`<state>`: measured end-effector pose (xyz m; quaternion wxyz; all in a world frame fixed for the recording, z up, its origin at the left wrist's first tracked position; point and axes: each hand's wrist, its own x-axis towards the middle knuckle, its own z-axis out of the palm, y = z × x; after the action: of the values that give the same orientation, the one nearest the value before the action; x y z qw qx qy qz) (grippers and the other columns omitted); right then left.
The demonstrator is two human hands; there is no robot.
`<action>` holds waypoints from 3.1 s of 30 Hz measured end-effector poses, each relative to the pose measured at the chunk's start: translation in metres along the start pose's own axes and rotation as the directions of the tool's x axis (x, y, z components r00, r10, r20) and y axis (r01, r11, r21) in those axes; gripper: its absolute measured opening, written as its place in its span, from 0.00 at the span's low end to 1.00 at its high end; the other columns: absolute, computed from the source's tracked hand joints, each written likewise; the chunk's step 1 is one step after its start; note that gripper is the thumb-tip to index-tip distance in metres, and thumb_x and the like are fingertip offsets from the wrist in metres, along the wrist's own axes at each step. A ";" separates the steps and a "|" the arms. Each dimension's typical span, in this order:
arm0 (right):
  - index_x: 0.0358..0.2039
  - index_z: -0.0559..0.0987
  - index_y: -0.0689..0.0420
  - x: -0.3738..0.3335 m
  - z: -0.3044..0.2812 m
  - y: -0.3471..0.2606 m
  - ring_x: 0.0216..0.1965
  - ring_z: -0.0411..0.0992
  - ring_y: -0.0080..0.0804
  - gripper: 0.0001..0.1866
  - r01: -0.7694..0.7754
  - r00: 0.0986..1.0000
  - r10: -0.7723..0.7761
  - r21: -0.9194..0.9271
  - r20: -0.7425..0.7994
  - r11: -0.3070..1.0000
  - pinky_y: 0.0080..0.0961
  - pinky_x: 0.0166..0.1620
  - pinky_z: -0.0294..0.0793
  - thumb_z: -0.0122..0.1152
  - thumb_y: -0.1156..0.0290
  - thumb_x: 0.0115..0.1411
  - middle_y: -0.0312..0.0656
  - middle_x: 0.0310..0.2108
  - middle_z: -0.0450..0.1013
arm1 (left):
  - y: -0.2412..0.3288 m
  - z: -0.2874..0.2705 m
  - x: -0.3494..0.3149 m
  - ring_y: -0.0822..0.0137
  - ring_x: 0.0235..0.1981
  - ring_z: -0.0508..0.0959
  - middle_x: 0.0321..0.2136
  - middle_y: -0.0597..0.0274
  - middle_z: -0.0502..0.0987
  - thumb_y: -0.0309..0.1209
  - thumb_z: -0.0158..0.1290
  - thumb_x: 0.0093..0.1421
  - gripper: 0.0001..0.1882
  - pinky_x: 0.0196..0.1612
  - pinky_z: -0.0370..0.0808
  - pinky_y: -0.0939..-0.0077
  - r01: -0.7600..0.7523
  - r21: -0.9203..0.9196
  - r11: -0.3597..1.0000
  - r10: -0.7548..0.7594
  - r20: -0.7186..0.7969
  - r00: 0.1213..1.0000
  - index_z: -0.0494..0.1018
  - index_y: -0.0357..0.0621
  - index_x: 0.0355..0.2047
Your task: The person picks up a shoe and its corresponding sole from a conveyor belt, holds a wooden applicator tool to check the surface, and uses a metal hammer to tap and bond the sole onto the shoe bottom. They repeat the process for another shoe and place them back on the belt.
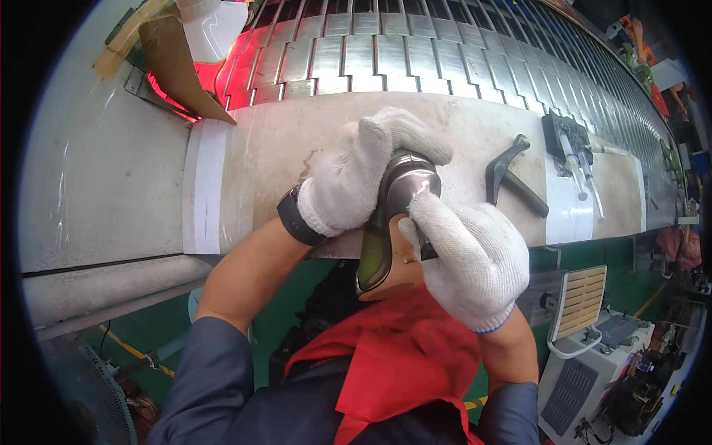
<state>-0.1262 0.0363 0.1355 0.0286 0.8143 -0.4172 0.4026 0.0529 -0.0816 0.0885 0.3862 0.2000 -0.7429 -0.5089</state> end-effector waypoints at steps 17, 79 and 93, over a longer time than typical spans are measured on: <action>0.54 0.83 0.66 0.006 0.002 0.005 0.29 0.78 0.34 0.28 0.042 0.998 -0.039 -0.057 0.046 0.998 0.31 0.29 0.73 0.71 0.77 0.48 0.37 0.31 0.78 | 0.003 -0.002 -0.001 0.59 0.48 0.80 0.46 0.50 0.79 0.67 0.24 0.77 0.49 0.58 0.74 0.64 -0.099 0.001 0.995 0.099 0.012 0.995 0.83 0.35 0.45; 0.45 0.84 0.63 -0.054 0.008 0.038 0.28 0.76 0.18 0.21 -0.845 0.503 0.763 0.417 0.407 0.335 0.20 0.31 0.75 0.66 0.54 0.72 0.38 0.31 0.81 | 0.017 0.011 0.007 0.60 0.47 0.84 0.46 0.49 0.84 0.39 0.71 0.62 0.37 0.54 0.80 0.65 -0.142 0.258 0.956 0.099 0.173 0.980 0.68 0.34 0.65; 0.44 0.86 0.66 -0.021 -0.005 0.027 0.29 0.76 0.20 0.21 -0.810 0.579 0.700 0.199 0.419 0.551 0.22 0.35 0.77 0.74 0.59 0.62 0.38 0.27 0.80 | -0.021 0.017 0.010 0.49 0.46 0.85 0.44 0.44 0.84 0.39 0.60 0.71 0.25 0.52 0.80 0.58 -0.326 0.344 0.881 0.320 0.076 0.944 0.73 0.35 0.61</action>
<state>-0.1548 0.0346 0.1169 -0.3649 0.5902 -0.6446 0.3210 0.0318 -0.0867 0.0699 0.4173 0.1351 -0.8479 -0.2979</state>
